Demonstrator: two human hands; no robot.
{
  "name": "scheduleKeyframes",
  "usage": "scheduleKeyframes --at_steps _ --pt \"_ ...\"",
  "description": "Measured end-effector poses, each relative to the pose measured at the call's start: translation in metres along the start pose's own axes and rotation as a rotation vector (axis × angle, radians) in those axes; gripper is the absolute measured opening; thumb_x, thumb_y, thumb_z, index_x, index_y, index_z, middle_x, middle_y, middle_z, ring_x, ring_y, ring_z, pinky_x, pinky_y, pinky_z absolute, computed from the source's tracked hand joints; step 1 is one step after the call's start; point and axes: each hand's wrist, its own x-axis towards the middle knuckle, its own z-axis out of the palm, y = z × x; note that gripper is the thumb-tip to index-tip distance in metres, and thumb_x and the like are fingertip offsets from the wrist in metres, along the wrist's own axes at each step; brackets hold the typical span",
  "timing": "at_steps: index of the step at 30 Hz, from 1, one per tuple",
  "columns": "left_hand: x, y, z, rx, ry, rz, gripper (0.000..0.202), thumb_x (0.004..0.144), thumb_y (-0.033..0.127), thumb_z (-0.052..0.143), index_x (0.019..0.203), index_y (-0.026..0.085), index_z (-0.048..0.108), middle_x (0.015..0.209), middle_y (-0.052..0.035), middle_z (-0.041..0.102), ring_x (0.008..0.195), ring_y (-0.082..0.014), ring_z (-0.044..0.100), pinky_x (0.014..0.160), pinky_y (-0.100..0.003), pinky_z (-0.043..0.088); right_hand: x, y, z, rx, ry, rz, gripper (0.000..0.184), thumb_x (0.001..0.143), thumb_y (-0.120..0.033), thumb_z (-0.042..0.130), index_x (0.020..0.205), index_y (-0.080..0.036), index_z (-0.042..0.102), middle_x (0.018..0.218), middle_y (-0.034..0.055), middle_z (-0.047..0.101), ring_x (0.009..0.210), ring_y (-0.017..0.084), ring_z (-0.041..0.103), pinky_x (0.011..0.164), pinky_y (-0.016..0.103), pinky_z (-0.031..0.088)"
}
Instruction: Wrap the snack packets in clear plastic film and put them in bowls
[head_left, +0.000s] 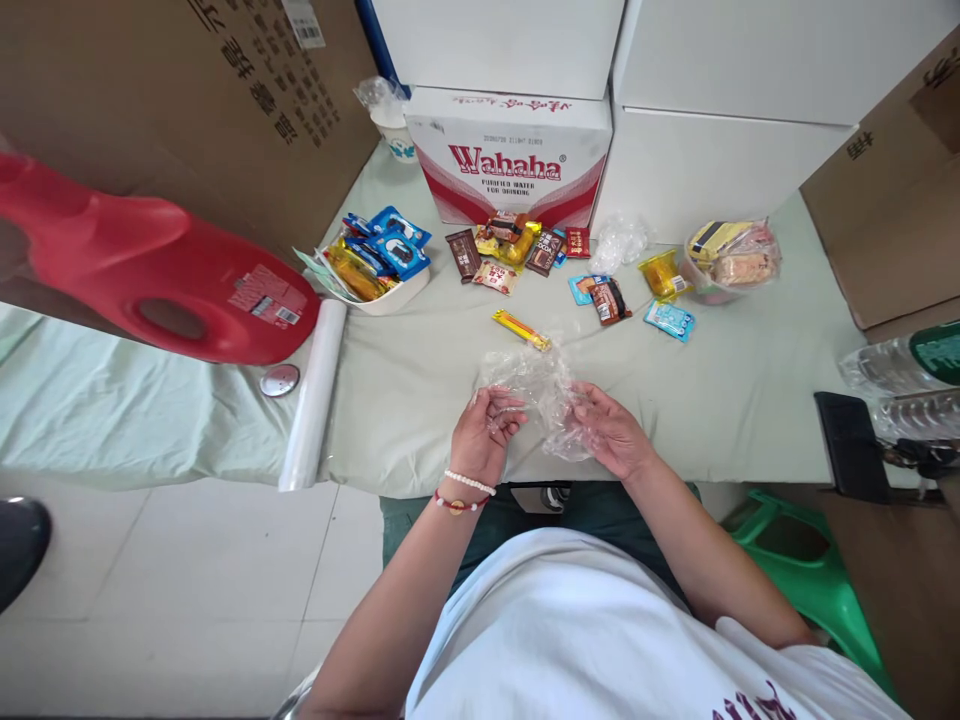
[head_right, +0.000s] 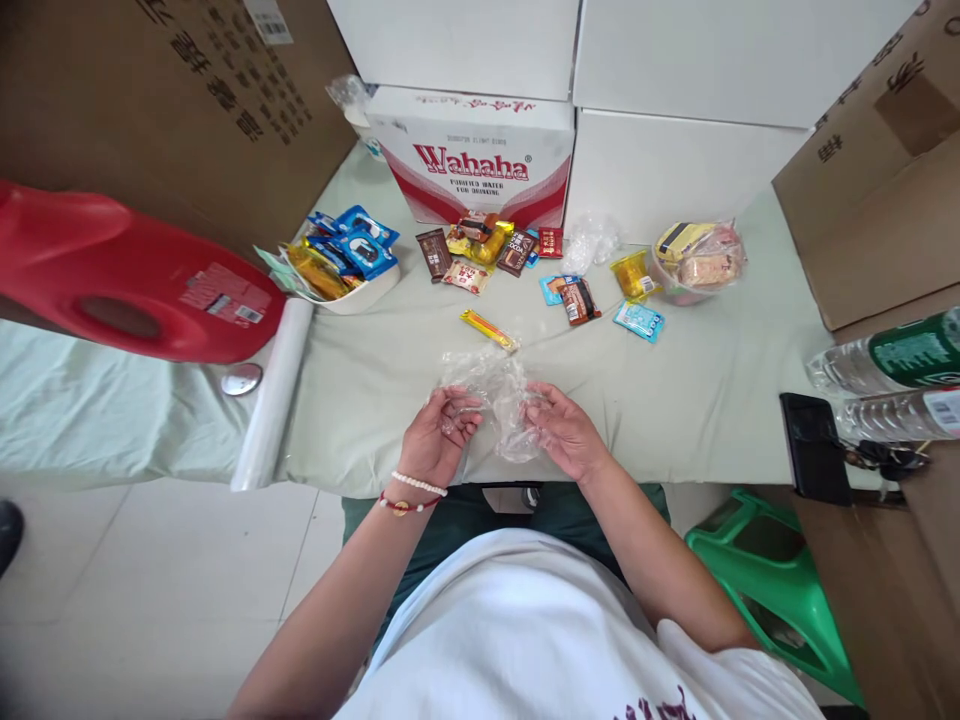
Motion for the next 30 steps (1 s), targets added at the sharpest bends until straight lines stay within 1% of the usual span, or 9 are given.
scheduleKeyframes --at_steps 4,8,11,13,15,20,24,27,30 --pt "-0.001 0.001 -0.006 -0.035 0.005 -0.025 0.032 0.091 0.048 0.07 0.105 0.019 0.072 0.097 -0.0079 0.078 0.08 -0.0149 0.073 0.066 -0.023 0.056 -0.01 -0.003 -0.014 -0.067 0.16 -0.132 0.048 0.059 -0.035 0.098 0.1 -0.024 0.075 0.082 -0.0033 0.064 0.068 0.01 0.055 0.06 0.021 0.044" --pt "-0.005 0.001 -0.003 -0.096 -0.072 -0.102 0.038 0.091 0.054 0.069 0.117 0.026 0.068 0.117 -0.009 0.076 0.106 -0.0258 0.074 0.086 -0.042 0.062 -0.028 -0.005 -0.026 -0.187 0.224 -0.201 0.038 0.067 -0.044 0.094 0.093 -0.025 0.075 0.074 -0.0042 0.057 0.058 0.009 0.043 0.048 0.02 0.032" --pt "-0.006 -0.002 0.003 -0.156 -0.166 -0.159 0.045 0.091 0.059 0.067 0.127 0.033 0.063 0.124 -0.0083 0.074 0.109 -0.0312 0.074 0.09 -0.053 0.06 -0.046 -0.009 -0.028 -0.41 -0.037 -0.207 0.03 0.079 -0.049 0.085 0.097 -0.025 0.079 0.079 -0.0002 0.064 0.064 0.012 0.052 0.056 0.024 0.041" --pt "-0.005 -0.004 0.008 -0.18 -0.187 -0.193 0.046 0.092 0.06 0.064 0.129 0.033 0.062 0.124 -0.009 0.074 0.1 -0.0294 0.076 0.087 -0.05 0.06 -0.055 -0.014 -0.027 -0.616 -0.334 -0.191 0.028 0.085 -0.048 0.081 0.101 -0.025 0.082 0.089 0.0046 0.071 0.079 0.018 0.062 0.073 0.031 0.051" --pt "-0.003 -0.007 0.013 -0.198 -0.166 -0.204 0.044 0.095 0.058 0.06 0.128 0.029 0.063 0.118 -0.0097 0.075 0.088 -0.0247 0.076 0.084 -0.043 0.06 -0.057 -0.017 -0.029 -0.712 -0.459 -0.174 0.028 0.09 -0.048 0.075 0.102 -0.024 0.083 0.092 0.0065 0.073 0.084 0.02 0.065 0.082 0.036 0.053" --pt "0.001 -0.015 0.024 -0.216 -0.105 -0.13 0.043 0.103 0.056 0.045 0.123 0.023 0.063 0.103 -0.0077 0.077 0.071 -0.019 0.071 0.081 -0.038 0.059 -0.034 -0.017 -0.038 -0.719 -0.079 -0.353 0.037 0.086 -0.053 0.078 0.113 -0.026 0.079 0.104 0.0058 0.071 0.094 0.021 0.067 0.085 0.035 0.055" --pt "0.001 -0.021 0.03 -0.184 -0.051 -0.063 0.048 0.101 0.063 0.045 0.111 0.021 0.064 0.087 -0.0062 0.076 0.068 -0.0205 0.073 0.072 -0.035 0.059 -0.015 -0.007 -0.026 -0.792 -0.135 -0.504 0.052 0.073 -0.056 0.088 0.116 -0.029 0.079 0.139 0.0084 0.062 0.133 0.03 0.056 0.111 0.043 0.046" --pt "-0.002 -0.022 0.026 -0.154 -0.003 -0.066 0.055 0.1 0.068 0.041 0.099 0.019 0.066 0.075 -0.0059 0.074 0.064 -0.0196 0.071 0.064 -0.031 0.056 -0.006 0.005 -0.008 -0.634 -0.073 -0.585 0.035 0.081 -0.059 0.079 0.096 -0.028 0.08 0.125 0.0071 0.068 0.121 0.028 0.062 0.106 0.042 0.049" --pt "-0.009 -0.021 0.019 -0.158 -0.088 -0.102 0.055 0.098 0.066 0.046 0.096 0.017 0.07 0.077 -0.008 0.076 0.075 -0.0212 0.074 0.068 -0.031 0.056 0.002 0.015 0.008 -0.464 0.003 -0.536 0.029 0.085 -0.054 0.074 0.089 -0.025 0.073 0.093 0.0033 0.071 0.09 0.022 0.067 0.087 0.037 0.055"
